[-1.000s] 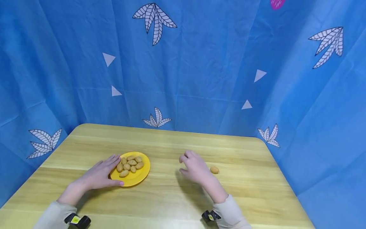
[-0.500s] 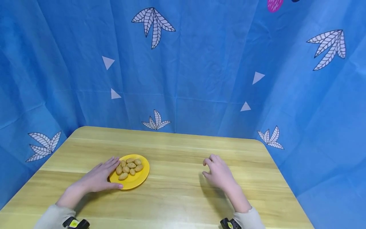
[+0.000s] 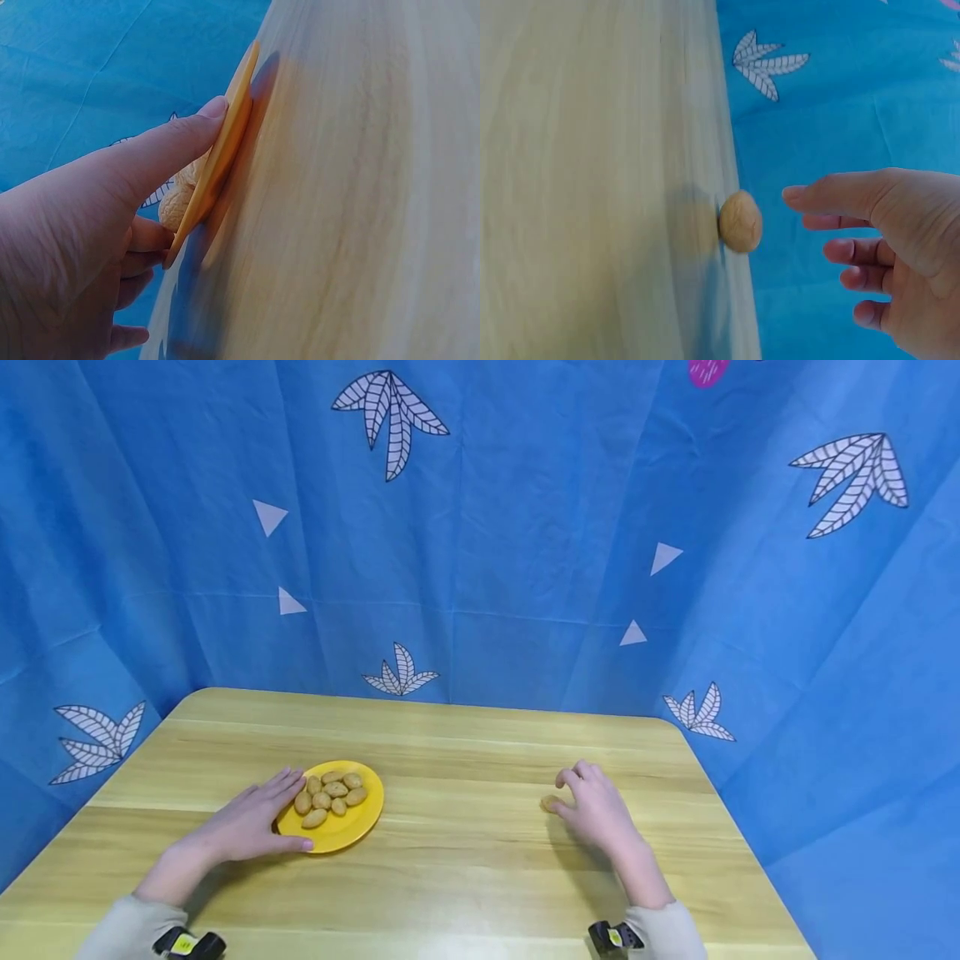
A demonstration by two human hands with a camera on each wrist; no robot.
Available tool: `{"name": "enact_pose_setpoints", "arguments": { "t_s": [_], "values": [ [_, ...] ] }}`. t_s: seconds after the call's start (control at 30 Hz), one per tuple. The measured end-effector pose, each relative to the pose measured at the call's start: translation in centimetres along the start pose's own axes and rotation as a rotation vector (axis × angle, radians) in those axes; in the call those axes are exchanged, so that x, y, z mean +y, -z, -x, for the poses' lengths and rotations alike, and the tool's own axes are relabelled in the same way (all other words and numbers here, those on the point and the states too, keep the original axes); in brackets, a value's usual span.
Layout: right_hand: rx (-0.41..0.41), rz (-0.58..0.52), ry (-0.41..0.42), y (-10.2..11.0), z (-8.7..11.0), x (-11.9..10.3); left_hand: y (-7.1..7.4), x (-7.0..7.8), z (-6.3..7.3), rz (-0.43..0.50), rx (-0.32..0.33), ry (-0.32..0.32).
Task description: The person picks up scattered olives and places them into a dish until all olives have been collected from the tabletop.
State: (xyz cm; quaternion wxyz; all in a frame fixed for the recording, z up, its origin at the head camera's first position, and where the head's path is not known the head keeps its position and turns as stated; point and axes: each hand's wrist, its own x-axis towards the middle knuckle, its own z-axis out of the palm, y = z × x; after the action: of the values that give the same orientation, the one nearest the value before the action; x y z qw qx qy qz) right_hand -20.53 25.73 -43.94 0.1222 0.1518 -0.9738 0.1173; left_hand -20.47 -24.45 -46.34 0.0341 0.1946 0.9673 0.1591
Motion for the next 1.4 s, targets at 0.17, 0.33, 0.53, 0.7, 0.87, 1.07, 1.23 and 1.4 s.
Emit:
{"name": "enact_pose_setpoints", "arguments": {
  "t_s": [0.17, 0.33, 0.53, 0.7, 0.87, 1.07, 1.23, 1.4],
  "values": [
    [-0.024, -0.003, -0.013, -0.2, -0.1, 0.9, 0.1, 0.0, 0.0, 0.001, -0.004, 0.004],
    [-0.052, -0.027, -0.023, -0.6, 0.1, 1.5, 0.1, 0.0, 0.0, 0.006, -0.010, 0.007],
    [-0.079, -0.038, -0.022, -0.9, 0.1, 2.0, -0.4, -0.2, -0.4, 0.002, -0.007, 0.003],
    [-0.081, -0.049, -0.007, -1.3, -0.1, 2.1, -0.5, -0.3, -0.6, 0.007, -0.001, -0.006],
    [-0.088, -0.060, 0.015, -1.9, -0.3, 2.1, -0.5, -0.5, -0.3, 0.010, 0.010, -0.011],
    [-0.118, -0.067, 0.004, -1.9, -0.2, 2.2, -0.6, -0.4, -0.2, 0.002, 0.009, -0.014],
    [-0.123, -0.068, 0.007, -1.7, -0.1, 2.2, -0.8, -0.2, -0.1, 0.015, 0.008, -0.014],
    [-0.118, -0.073, 0.011, -2.0, -0.3, 2.2, -0.5, -0.3, 0.0, 0.018, 0.015, -0.013]
  ]
}}
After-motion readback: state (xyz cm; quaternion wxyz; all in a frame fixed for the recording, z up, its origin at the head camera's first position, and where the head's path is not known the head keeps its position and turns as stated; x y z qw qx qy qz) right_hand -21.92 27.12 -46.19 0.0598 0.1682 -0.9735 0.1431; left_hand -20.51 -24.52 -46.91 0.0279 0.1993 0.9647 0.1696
